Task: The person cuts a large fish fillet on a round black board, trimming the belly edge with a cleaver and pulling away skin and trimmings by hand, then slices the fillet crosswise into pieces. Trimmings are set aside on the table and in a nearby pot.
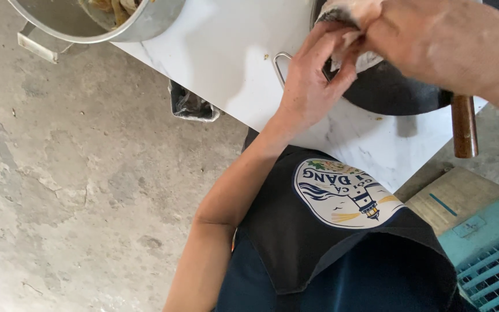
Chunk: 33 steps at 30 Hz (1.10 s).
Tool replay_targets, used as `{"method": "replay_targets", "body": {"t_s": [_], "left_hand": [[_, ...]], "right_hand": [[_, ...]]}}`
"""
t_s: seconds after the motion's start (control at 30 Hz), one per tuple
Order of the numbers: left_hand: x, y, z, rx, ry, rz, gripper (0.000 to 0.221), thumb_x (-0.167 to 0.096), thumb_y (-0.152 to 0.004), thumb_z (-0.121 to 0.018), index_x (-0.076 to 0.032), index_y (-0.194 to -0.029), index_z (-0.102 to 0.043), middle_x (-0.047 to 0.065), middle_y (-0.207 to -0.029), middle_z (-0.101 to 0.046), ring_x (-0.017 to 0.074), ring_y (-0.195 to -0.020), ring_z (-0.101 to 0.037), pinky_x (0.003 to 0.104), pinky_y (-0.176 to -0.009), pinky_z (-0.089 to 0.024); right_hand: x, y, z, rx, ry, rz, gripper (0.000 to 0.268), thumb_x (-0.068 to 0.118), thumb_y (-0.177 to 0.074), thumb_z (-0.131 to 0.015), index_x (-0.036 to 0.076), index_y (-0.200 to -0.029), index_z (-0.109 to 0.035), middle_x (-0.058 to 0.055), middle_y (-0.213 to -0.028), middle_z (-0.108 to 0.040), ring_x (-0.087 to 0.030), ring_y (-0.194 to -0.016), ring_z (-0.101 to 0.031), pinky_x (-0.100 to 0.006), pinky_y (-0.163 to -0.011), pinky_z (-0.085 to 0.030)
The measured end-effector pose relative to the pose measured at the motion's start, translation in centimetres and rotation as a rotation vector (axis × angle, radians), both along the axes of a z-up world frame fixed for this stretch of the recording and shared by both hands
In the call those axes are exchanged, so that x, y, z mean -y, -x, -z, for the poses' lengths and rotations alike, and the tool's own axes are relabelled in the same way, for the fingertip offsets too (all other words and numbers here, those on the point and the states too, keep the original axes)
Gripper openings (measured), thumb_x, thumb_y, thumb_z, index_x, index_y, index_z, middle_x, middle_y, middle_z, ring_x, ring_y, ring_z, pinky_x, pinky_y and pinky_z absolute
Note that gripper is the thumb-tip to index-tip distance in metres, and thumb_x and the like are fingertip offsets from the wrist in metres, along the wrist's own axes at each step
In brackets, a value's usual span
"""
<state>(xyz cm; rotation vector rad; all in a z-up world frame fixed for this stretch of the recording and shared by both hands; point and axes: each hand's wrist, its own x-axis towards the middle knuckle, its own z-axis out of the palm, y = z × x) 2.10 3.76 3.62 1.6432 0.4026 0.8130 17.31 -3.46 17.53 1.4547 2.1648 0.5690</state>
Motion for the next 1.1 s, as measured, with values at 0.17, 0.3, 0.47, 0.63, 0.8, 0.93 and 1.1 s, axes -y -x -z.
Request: {"method": "replay_targets", "body": {"t_s": [0.17, 0.3, 0.47, 0.63, 0.8, 0.93, 1.1], "left_hand": [[0.5, -0.5, 0.5, -0.021, -0.095, -0.018, 0.036, -0.003, -0.098, -0.073, -0.011, -0.131, -0.059, 0.004, -0.128, -0.061, 0.0214, -0.117, -0.066, 0.028, -0.101, -0.058], [0.6, -1.1, 0.1, 0.001, -0.126, -0.022, 0.044, -0.009, -0.091, -0.077, -0.011, -0.131, -0.058, 0.005, -0.132, -0.059, 0.0235, -0.115, -0.065, 0.031, -0.099, -0.057], [1.3, -1.8, 0.4, -0.16, -0.138, -0.18, 0.045, -0.013, -0.091, -0.08, -0.011, -0.131, -0.058, 0.003, -0.12, -0.062, 0.0241, -0.113, -0.065, 0.032, -0.095, -0.056], [-0.1, -1.8, 1.9, -0.044, -0.028, -0.138, 0.043, -0.015, -0.09, -0.082, -0.012, -0.127, -0.059, 0.003, -0.116, -0.067, 0.0191, -0.103, -0.073, 0.028, -0.087, -0.061], [-0.3, -1.6, 2.3, 0.028, -0.05, -0.176, 0.038, -0.007, -0.09, -0.076, -0.008, -0.124, -0.058, 0.004, -0.119, -0.067, 0.0197, -0.104, -0.072, 0.028, -0.091, -0.059], [0.3, -1.2, 1.9, 0.005, 0.077, -0.134, 0.029, -0.008, -0.092, -0.073, -0.008, -0.119, -0.06, 0.004, -0.106, -0.069, 0.0147, -0.094, -0.072, 0.026, -0.083, -0.06], [0.3, -0.8, 1.4, 0.023, 0.155, -0.096, 0.024, -0.01, -0.093, -0.073, -0.009, -0.113, -0.06, 0.003, -0.101, -0.072, 0.0127, -0.092, -0.072, 0.027, -0.084, -0.06]], "right_hand": [[-0.9, 0.3, -1.1, -0.078, -0.101, -0.009, 0.018, 0.029, -0.09, -0.074, 0.012, -0.083, -0.072, 0.006, -0.083, -0.063, -0.003, -0.082, -0.062, -0.017, -0.068, -0.051], [-0.6, 0.3, -0.8, -0.01, -0.059, 0.028, 0.017, 0.029, -0.088, -0.075, 0.014, -0.081, -0.071, 0.007, -0.084, -0.062, -0.004, -0.082, -0.062, -0.018, -0.067, -0.05], [-0.7, -1.5, 1.8, -0.242, 0.014, 0.043, 0.018, 0.025, -0.085, -0.079, 0.009, -0.088, -0.072, 0.002, -0.086, -0.065, -0.01, -0.082, -0.065, -0.023, -0.069, -0.054], [0.5, -3.7, 6.5, -0.663, -0.072, 0.057, 0.016, 0.015, -0.094, -0.078, 0.005, -0.089, -0.067, -0.005, -0.083, -0.063, -0.017, -0.074, -0.063, -0.029, -0.065, -0.053], [0.4, -3.9, 8.3, -0.852, -0.117, 0.121, 0.014, 0.01, -0.098, -0.075, 0.004, -0.091, -0.065, -0.009, -0.08, -0.063, -0.024, -0.072, -0.065, -0.035, -0.067, -0.053], [0.4, -5.3, 8.5, -0.93, -0.096, 0.234, 0.01, 0.01, -0.1, -0.073, 0.0, -0.101, -0.07, -0.014, -0.082, -0.067, -0.027, -0.068, -0.065, -0.037, -0.062, -0.053], [0.9, -4.2, 6.4, -0.961, -0.004, 0.293, 0.009, 0.008, -0.108, -0.068, 0.002, -0.112, -0.074, -0.01, -0.085, -0.068, -0.02, -0.068, -0.065, -0.033, -0.065, -0.053]]}}
